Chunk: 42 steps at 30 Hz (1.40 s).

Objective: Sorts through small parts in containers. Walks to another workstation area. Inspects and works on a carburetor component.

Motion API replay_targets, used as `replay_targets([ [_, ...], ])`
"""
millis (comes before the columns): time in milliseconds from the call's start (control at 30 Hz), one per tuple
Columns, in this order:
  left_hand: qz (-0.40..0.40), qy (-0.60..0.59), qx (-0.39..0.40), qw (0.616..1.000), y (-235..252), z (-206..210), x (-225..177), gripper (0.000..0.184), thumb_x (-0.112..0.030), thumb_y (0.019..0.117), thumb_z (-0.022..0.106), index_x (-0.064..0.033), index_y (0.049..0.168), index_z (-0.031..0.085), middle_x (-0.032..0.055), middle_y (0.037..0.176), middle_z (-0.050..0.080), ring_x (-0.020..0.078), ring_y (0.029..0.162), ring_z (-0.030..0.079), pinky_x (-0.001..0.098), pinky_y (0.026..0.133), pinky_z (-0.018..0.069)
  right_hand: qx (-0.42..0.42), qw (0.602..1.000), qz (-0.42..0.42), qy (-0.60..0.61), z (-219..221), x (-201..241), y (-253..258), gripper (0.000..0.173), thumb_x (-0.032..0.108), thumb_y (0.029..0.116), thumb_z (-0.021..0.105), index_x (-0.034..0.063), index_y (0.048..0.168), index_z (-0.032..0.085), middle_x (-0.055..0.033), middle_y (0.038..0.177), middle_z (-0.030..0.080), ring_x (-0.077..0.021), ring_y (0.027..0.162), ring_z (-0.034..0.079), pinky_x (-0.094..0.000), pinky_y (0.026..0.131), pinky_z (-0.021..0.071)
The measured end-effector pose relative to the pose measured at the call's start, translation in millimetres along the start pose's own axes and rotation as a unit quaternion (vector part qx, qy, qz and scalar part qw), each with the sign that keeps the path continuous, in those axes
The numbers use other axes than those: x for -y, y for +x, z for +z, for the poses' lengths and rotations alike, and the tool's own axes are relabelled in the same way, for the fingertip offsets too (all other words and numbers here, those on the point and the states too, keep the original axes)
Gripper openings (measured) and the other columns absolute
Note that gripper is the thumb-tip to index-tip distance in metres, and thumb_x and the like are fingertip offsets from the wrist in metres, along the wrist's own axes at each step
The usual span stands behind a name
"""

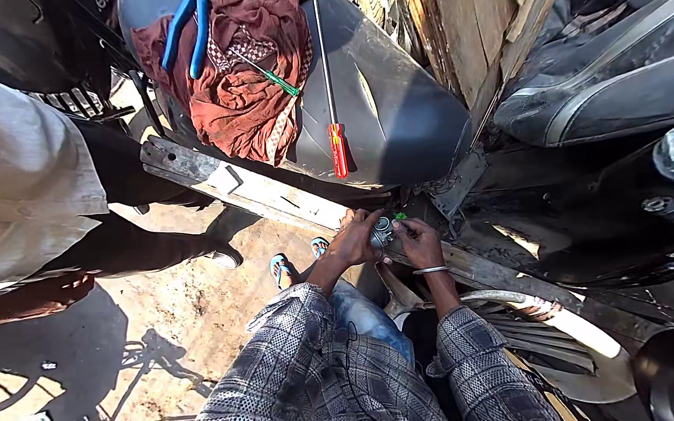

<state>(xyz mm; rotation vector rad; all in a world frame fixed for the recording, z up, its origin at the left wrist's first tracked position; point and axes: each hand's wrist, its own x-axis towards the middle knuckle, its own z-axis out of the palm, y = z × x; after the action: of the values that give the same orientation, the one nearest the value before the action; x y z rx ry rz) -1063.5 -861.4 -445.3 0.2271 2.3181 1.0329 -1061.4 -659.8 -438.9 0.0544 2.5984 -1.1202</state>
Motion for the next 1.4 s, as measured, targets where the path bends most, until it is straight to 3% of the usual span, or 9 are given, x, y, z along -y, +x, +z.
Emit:
replay_targets([
  [267,-0.043,0.041,0.005,0.998,7,-7,-5,0.095,-0.063,0.0704,0.085,-0.0204,0.149,0.053,0.0155,0.137,0.054,0.0363,0.124,0.050,0.0517,0.102,0.0456,0.059,0.997,0.017,-0.043,-8,0,22,0.024,0.032,0.0984,0.068,0.0110,0.102,0.079,-0.0063,0.100,0.073,-0.0184,0.080,0.068,-0.0440,0.077,0.0571],
  [400,-0.138,0.108,0.184,0.967,11,-36,-44,0.089,-0.048,0.0814,0.084,-0.0279,0.157,0.041,0.0109,0.154,0.043,0.0324,0.141,0.041,0.0497,0.113,0.0395,0.089,0.994,0.000,-0.064,-18,-2,18,0.023,0.028,0.0965,0.070,0.0066,0.093,0.079,-0.0088,0.110,0.074,-0.0210,0.091,0.071,-0.0466,0.085,0.0572],
  [467,-0.045,0.094,0.112,0.988,11,-17,-20,0.087,-0.052,0.0734,0.087,-0.0239,0.149,0.053,0.0163,0.139,0.052,0.0372,0.126,0.049,0.0541,0.101,0.0458,0.079,0.994,-0.003,-0.069,-18,-3,12,0.020,0.026,0.0958,0.072,0.0081,0.095,0.079,-0.0083,0.111,0.074,-0.0185,0.087,0.071,-0.0423,0.082,0.0599],
  [533,-0.020,0.087,0.097,0.991,13,-11,-12,0.088,-0.053,0.0717,0.087,-0.0259,0.148,0.054,0.0158,0.135,0.054,0.0368,0.123,0.050,0.0537,0.099,0.0468,0.060,0.997,0.002,-0.058,-16,-7,9,0.019,0.027,0.0949,0.073,0.0093,0.098,0.080,-0.0075,0.111,0.074,-0.0171,0.086,0.071,-0.0404,0.081,0.0593],
  [900,-0.022,0.060,0.114,0.991,13,-9,0,0.101,-0.058,0.0664,0.089,-0.0264,0.153,0.048,0.0189,0.138,0.055,0.0392,0.127,0.050,0.0570,0.102,0.0462,0.134,0.981,0.107,0.089,-23,-19,21,0.015,0.007,0.0978,0.067,0.0031,0.110,0.074,-0.0121,0.113,0.071,-0.0187,0.081,0.074,-0.0369,0.080,0.0645],
  [1033,-0.043,0.050,0.122,0.990,14,-19,-2,0.107,-0.062,0.0585,0.092,-0.0217,0.150,0.053,0.0164,0.139,0.056,0.0382,0.130,0.048,0.0575,0.105,0.0434,0.170,0.976,0.128,0.054,-27,-14,28,0.022,0.006,0.0925,0.074,0.0042,0.115,0.073,-0.0143,0.113,0.070,-0.0209,0.079,0.072,-0.0401,0.078,0.0627],
  [1133,-0.080,-0.001,0.098,0.992,-4,-46,-16,0.107,-0.049,0.0594,0.097,-0.0205,0.152,0.051,0.0150,0.139,0.057,0.0376,0.131,0.048,0.0564,0.107,0.0414,0.182,0.977,0.108,-0.034,-29,-7,31,0.020,0.011,0.0915,0.076,0.0078,0.111,0.076,-0.0134,0.115,0.070,-0.0234,0.084,0.072,-0.0449,0.082,0.0615],
  [1267,-0.042,-0.141,-0.053,0.988,-34,-59,30,0.071,-0.041,0.0806,0.086,-0.0112,0.140,0.060,0.0102,0.112,0.071,0.0303,0.113,0.061,0.0523,0.102,0.0466,0.151,0.980,0.028,-0.122,-30,-12,28,0.014,0.018,0.0898,0.079,0.0120,0.103,0.079,-0.0107,0.110,0.071,-0.0257,0.090,0.070,-0.0500,0.086,0.0582],
  [1400,-0.079,-0.043,-0.158,0.983,-66,-42,59,0.034,-0.030,0.0937,0.074,-0.0100,0.121,0.068,0.0082,0.100,0.072,0.0283,0.102,0.066,0.0498,0.095,0.0505,0.137,0.979,-0.033,-0.150,-27,-21,16,0.010,0.016,0.0870,0.081,0.0125,0.096,0.079,-0.0100,0.109,0.068,-0.0243,0.089,0.068,-0.0485,0.084,0.0575],
])
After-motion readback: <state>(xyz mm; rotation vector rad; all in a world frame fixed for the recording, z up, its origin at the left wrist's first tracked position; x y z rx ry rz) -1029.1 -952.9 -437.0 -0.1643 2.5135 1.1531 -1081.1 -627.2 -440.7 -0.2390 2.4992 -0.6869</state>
